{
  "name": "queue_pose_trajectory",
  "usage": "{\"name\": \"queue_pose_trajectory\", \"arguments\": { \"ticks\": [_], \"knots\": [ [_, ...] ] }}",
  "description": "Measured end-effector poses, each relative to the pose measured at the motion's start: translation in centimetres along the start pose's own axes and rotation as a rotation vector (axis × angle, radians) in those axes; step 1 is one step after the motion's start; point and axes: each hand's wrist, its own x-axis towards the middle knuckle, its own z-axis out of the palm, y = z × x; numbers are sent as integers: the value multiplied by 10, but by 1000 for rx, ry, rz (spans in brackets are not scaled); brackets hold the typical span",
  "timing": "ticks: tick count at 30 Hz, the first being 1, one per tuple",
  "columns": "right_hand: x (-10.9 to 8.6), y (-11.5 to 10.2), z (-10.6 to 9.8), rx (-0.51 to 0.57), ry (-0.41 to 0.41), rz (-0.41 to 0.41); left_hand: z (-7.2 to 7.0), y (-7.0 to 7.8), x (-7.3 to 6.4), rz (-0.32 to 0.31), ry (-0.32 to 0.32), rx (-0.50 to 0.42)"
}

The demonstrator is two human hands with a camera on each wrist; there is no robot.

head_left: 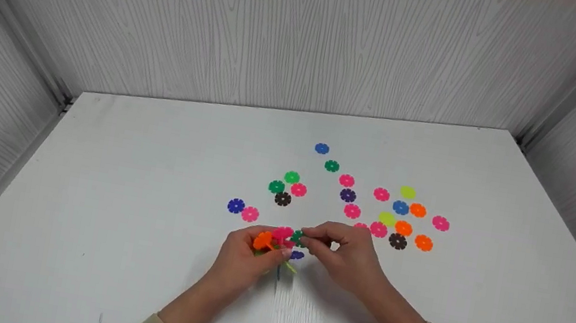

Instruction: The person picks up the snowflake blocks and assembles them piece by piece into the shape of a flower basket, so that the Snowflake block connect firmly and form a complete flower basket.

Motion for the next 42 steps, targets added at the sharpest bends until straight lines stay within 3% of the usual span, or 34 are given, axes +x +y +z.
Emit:
{"name": "queue_pose_trajectory", "arguments": {
  "ticks": [6, 9, 23, 30, 35, 42],
  "knots": [
    [-1, 2, 0, -5, -28, 24, 2, 0, 1, -22, 7, 41],
    [0, 2, -2, -27, -40, 30, 1, -1, 1, 7, -16, 44],
    [6, 0, -12, -61, -105, -1, -7, 7, 1, 124, -215, 105],
    [6, 1, -12, -43, -118, -43, -5, 5, 1, 136, -257, 155],
    [6, 1, -13, -37, -112, -6, -5, 4, 2, 131, -234, 175],
    [12, 10, -21, -16, -9, 110, -13, 7, 0, 43, -89, 140]
  ]
}}
